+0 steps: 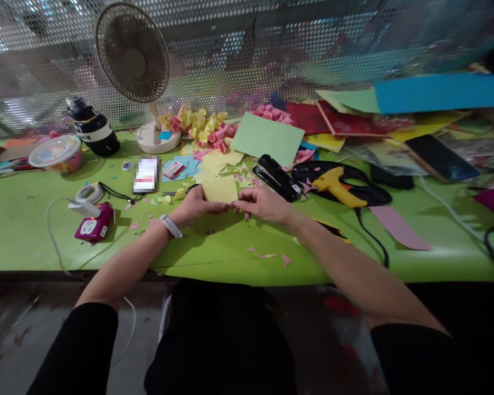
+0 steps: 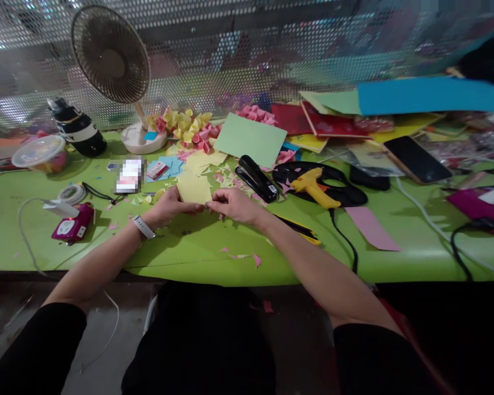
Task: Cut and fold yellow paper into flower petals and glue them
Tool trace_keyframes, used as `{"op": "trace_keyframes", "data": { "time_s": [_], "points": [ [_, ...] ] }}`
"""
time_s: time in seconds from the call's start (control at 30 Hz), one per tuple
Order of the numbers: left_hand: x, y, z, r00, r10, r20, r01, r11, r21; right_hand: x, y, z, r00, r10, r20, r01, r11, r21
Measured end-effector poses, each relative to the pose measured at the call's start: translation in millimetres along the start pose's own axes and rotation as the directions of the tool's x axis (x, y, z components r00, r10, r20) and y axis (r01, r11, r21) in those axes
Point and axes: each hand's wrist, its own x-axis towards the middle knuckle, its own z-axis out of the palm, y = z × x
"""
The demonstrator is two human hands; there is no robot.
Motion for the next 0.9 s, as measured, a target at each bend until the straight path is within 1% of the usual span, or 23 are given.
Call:
{"op": "trace_keyframes", "data": {
  "time_s": [0.1,0.2,0.3,0.37,0.43,0.5,0.57,0.6,0.63,0.7,0.77,0.83,0.9],
  "points": [
    [0,3,-5,0.999,-0.03,-0.013,0.03,0.999,-0.037,0,-1,-8,0.999,-0.004,-0.032,0.004,1.0,0.007],
    [0,8,-11,0.999,-0.038,-0.038,0.037,0.998,-0.041,-1,-7,-17,0.997,-0.006,-0.071,0.01,0.999,0.053],
    [-3,15,-17,1.0,-0.018,-0.021,0.017,1.0,-0.023,-5,-13,-23,0.992,-0.006,-0.125,0.014,0.998,0.068],
    [-4,22,-23,1.0,0.023,-0.019,-0.023,1.0,-0.006,-6,-14,-26,0.982,-0.014,-0.188,0.026,0.998,0.063],
    [-5,29,-29,0.994,0.085,-0.072,-0.085,0.996,0.011,-7,-15,-26,0.965,-0.029,-0.26,0.049,0.996,0.071],
    [-5,34,-33,0.979,0.13,-0.156,-0.13,0.991,0.011,-7,-16,-25,0.957,-0.034,-0.287,0.06,0.995,0.081],
    [-4,35,-33,0.971,0.125,-0.204,-0.13,0.991,-0.012,-6,-16,-21,0.966,-0.028,-0.258,0.05,0.996,0.079],
    [-4,33,-31,0.975,0.101,-0.199,-0.11,0.993,-0.032,-6,-15,-18,0.974,-0.024,-0.227,0.042,0.996,0.074],
    [-3,30,-29,0.983,0.069,-0.171,-0.079,0.995,-0.053,-6,-14,-15,0.981,-0.022,-0.193,0.036,0.997,0.067],
    [-2,22,-22,0.998,0.014,-0.055,-0.018,0.997,-0.073,-6,-12,-9,0.991,-0.029,-0.129,0.034,0.999,0.04],
    [-2,14,-16,1.0,0.011,0.011,-0.011,0.999,-0.031,-5,-9,-5,0.997,-0.037,-0.073,0.037,0.999,0.004],
    [-2,11,-13,0.999,0.021,0.036,-0.021,1.0,0.004,-5,-6,-3,0.998,-0.043,-0.046,0.043,0.999,-0.009],
    [-3,15,-14,0.999,0.046,0.026,-0.047,0.999,0.015,-5,-5,-3,0.997,-0.045,-0.055,0.045,0.999,0.011]
  ]
}}
